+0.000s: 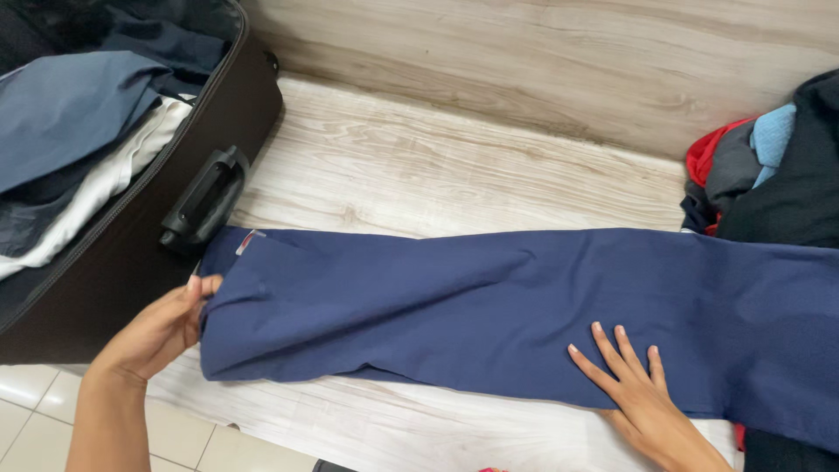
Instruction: The person folds a white long-sleeved shirt and two pairs of dark pants on a light-colored floor. They smooth each garment, fold it into a compact rectangle, and place it into an open black suitcase.
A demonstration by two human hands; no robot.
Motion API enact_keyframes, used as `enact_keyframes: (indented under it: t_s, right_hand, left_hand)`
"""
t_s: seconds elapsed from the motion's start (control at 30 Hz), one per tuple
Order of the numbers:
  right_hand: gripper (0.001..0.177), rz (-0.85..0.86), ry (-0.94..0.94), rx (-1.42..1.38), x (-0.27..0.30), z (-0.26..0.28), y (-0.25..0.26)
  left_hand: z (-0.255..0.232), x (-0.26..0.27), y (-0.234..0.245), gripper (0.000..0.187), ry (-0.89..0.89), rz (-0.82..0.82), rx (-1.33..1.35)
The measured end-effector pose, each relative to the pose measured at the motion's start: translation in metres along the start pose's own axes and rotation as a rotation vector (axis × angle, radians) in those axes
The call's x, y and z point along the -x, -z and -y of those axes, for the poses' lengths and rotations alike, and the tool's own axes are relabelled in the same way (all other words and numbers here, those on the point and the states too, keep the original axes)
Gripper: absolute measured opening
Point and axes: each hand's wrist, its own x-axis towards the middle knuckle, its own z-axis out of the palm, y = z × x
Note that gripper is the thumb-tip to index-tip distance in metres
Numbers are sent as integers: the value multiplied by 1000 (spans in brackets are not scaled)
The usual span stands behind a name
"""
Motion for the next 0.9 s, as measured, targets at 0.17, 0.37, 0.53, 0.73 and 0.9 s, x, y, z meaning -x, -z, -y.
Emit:
enact_keyframes:
  t_s: [0.17, 0.37, 0.53, 0.73, 0.9]
  right_hand:
    - [100, -30, 39, 5, -2, -1, 0]
    - [92, -106, 100, -64, -5, -17, -14]
    - [88, -131, 130, -84, -10, -27, -23]
    - [86, -173, 205, -144, -5, -30, -17]
    - [82, -162, 203, -174, -2, -29, -13]
  left_hand:
    - [63, -18, 28, 36, -67, 103, 263]
    - [38, -31, -15, 57, 252, -192, 124]
    - [34, -27, -24, 71, 31, 37, 147]
    - [28, -13, -30, 81, -188, 216, 233]
    - [-12, 7, -30, 52, -386, -385, -488]
